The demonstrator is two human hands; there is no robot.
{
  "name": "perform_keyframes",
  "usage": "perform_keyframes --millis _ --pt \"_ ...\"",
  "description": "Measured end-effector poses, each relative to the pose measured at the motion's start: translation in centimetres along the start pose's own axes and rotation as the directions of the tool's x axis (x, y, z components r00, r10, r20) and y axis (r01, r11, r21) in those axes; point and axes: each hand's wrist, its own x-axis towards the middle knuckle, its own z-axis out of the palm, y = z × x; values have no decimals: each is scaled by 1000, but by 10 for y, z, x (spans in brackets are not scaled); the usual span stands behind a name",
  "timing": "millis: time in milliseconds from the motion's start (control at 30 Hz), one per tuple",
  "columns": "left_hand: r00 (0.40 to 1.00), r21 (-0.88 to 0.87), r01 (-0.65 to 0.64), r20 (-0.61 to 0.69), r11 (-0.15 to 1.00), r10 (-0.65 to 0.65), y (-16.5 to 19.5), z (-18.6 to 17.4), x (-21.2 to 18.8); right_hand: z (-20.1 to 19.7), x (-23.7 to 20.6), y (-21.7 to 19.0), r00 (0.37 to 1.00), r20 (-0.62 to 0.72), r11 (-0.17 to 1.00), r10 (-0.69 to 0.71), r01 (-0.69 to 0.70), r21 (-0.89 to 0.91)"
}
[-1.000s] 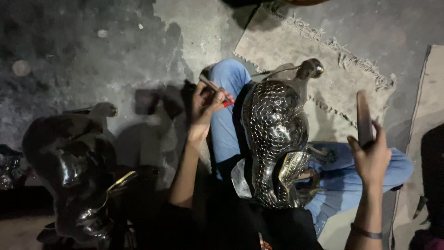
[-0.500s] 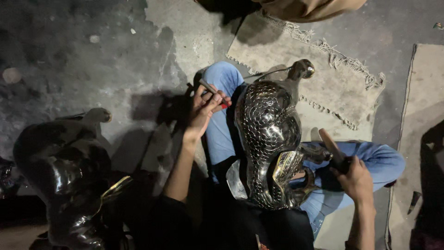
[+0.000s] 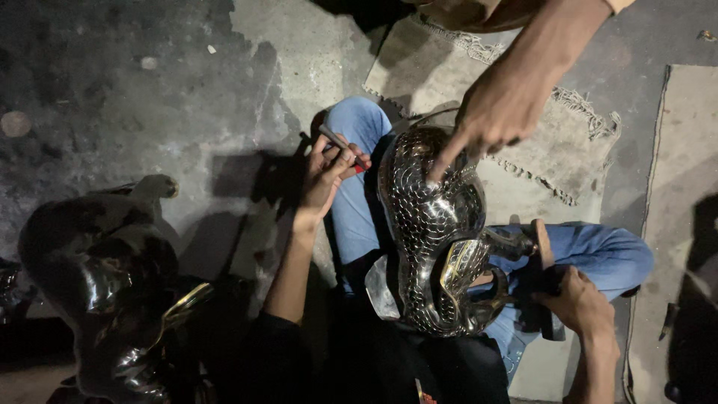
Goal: The person sits cross-legged on the floor with a metal elephant figurine in their lap and engraves a scale pattern into its surface, holding a chisel against the metal and striking it with a wooden mallet. They reposition the chisel across different areas of the body, then wipe and rub the figurine with a red cloth.
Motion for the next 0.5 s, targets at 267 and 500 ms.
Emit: perform_keyframes --millis 267,500 --pt "1000 21 8 -27 1000 -8 1 0 -1 12 7 11 991 136 996 17 -5 -88" --pt "1000 -22 10 2 1000 -10 -1 -4 2 14 0 4 988 132 996 75 -67 -66"
